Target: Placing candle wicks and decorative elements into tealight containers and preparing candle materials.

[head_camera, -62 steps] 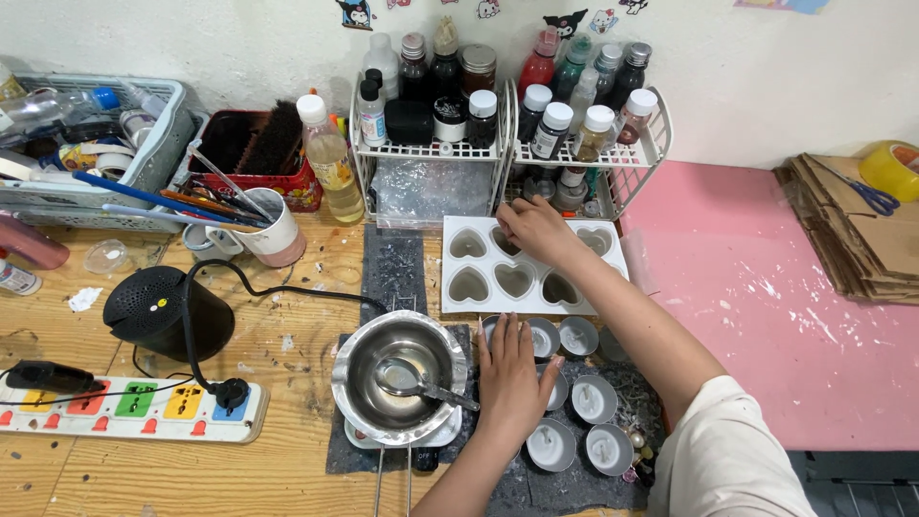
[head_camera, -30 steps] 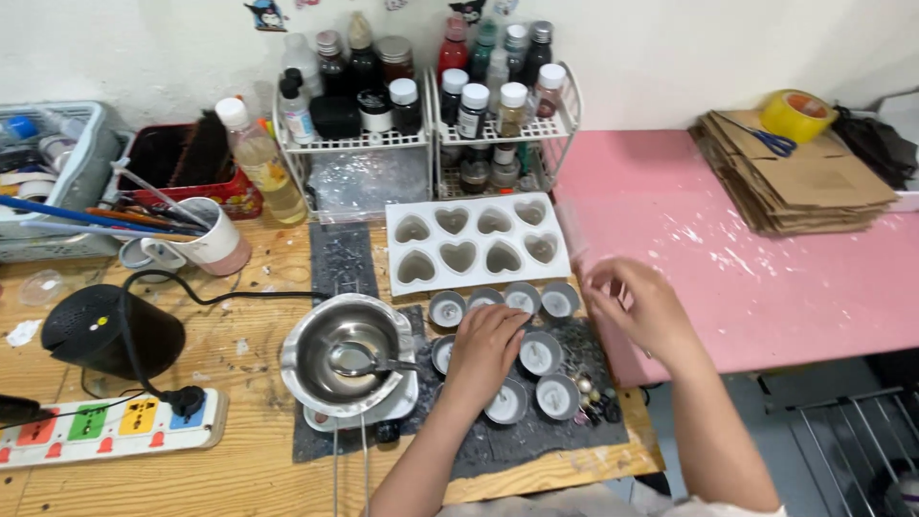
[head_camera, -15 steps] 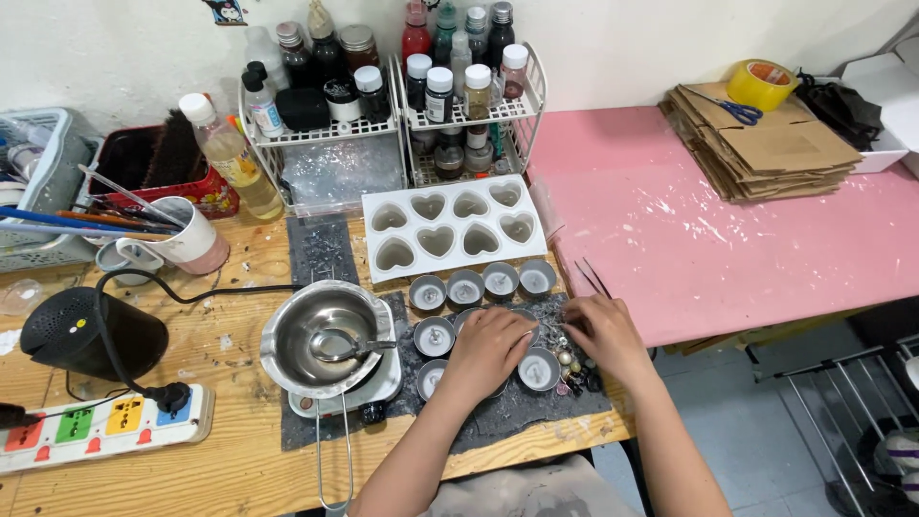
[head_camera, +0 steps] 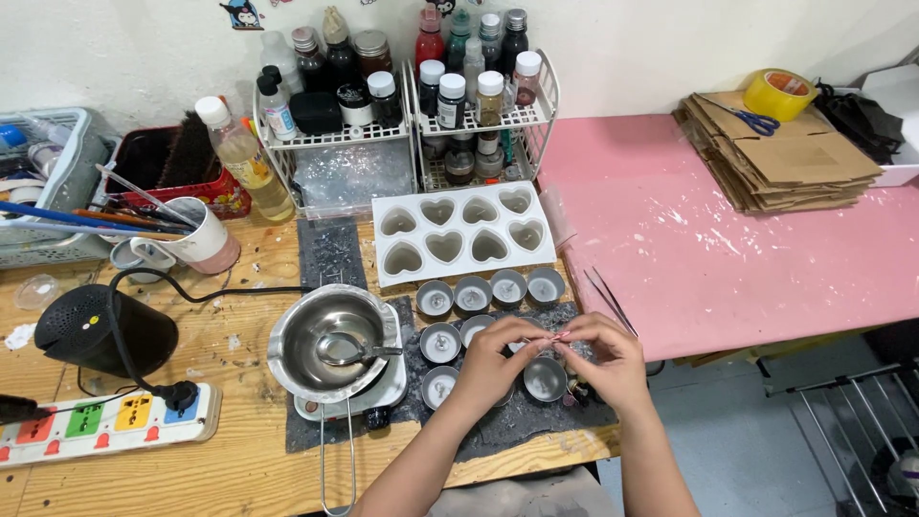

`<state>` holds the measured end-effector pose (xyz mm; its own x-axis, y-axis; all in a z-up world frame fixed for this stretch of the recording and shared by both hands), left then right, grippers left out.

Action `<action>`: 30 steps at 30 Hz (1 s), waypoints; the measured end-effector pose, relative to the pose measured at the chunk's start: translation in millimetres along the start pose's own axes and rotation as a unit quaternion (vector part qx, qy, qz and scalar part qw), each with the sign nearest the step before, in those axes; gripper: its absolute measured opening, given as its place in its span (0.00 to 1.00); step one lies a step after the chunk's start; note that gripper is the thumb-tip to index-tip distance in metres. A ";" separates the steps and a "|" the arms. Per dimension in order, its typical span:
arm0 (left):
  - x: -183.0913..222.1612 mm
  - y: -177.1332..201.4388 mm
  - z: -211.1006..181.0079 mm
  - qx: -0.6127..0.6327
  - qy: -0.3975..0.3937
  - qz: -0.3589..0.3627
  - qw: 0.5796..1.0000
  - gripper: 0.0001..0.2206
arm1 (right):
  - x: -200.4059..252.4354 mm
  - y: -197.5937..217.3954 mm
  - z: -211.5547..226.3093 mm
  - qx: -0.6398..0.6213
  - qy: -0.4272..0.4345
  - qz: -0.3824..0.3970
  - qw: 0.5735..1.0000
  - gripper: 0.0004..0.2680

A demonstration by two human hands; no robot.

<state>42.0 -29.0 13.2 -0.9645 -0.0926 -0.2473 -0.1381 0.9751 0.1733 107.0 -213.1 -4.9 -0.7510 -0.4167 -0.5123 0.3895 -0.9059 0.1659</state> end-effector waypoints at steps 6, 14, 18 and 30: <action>-3.1 4.8 16.5 0.119 0.022 -0.008 0.993 0.06 | 5.7 -17.2 -23.4 -0.216 -0.052 -0.028 0.975 0.13; -4.2 15.7 0.4 0.076 -0.019 -0.017 0.997 0.05 | 9.6 -19.9 -43.9 -0.265 -0.078 -0.045 0.960 0.13; -5.2 17.3 -0.8 0.088 -0.006 -0.034 0.996 0.04 | 4.9 -22.5 -39.5 -0.237 -0.075 -0.075 0.966 0.13; -3.8 8.8 17.8 0.131 0.012 -0.088 0.987 0.06 | 10.5 -29.0 -47.4 -0.243 -0.073 -0.131 0.958 0.15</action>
<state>48.5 -16.5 -1.3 -0.9360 -0.2672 -0.2291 -0.2442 0.9617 -0.1242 113.1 -187.7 -55.1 -0.9098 -0.2185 -0.3529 0.3533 -0.8539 -0.3821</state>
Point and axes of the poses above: each hand's wrist, its own x-axis away from the middle knuckle, its own y-axis out of the back of the hand, z = x × y, the point moved 6 cm from there along -x, towards the middle knuckle, and after that the axes turned 4 degrees about y, right-handed, at the moved point
